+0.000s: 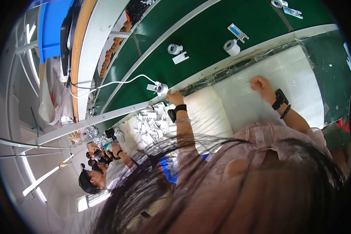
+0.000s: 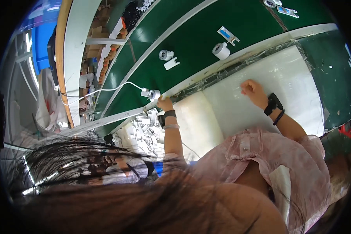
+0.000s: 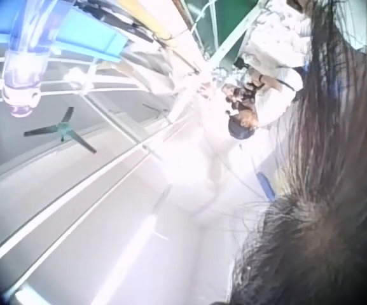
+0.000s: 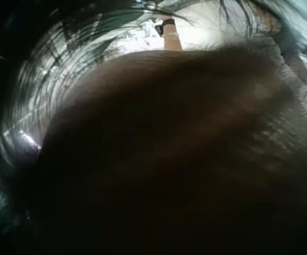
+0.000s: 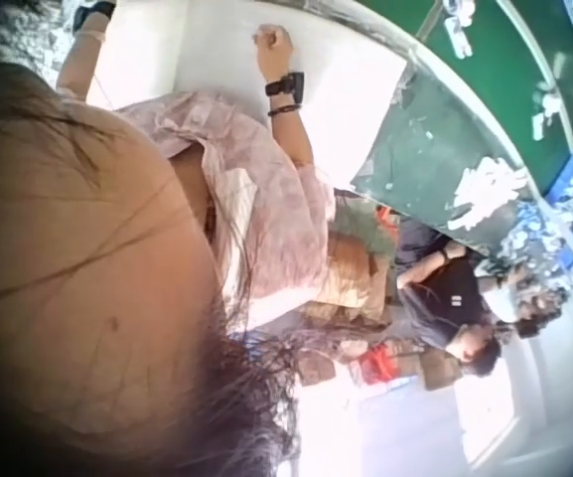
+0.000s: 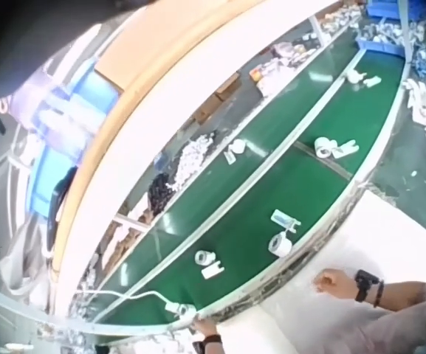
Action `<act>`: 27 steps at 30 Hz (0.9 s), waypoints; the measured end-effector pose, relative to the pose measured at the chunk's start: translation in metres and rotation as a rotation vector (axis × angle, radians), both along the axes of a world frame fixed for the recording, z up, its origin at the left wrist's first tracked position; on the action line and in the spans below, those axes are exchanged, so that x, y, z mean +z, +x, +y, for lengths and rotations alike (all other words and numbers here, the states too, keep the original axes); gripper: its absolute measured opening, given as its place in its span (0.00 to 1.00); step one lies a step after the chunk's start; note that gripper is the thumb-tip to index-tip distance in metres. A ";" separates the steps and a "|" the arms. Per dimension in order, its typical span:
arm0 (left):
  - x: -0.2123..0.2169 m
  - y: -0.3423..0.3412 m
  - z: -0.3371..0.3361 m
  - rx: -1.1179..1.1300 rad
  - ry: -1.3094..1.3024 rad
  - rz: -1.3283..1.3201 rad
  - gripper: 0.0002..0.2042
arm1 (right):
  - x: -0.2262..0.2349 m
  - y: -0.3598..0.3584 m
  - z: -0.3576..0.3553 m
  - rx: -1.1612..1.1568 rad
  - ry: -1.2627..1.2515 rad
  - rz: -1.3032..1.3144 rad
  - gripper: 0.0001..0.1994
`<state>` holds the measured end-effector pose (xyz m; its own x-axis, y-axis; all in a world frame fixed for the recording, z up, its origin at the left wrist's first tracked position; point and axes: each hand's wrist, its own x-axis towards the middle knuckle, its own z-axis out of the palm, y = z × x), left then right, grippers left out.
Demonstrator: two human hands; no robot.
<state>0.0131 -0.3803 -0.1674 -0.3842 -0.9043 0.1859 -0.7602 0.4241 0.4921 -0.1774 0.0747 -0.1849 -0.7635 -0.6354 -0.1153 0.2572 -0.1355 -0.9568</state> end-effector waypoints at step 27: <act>0.038 -0.034 0.158 -0.533 0.543 0.155 0.29 | 0.042 -0.010 0.015 0.199 0.220 0.403 0.06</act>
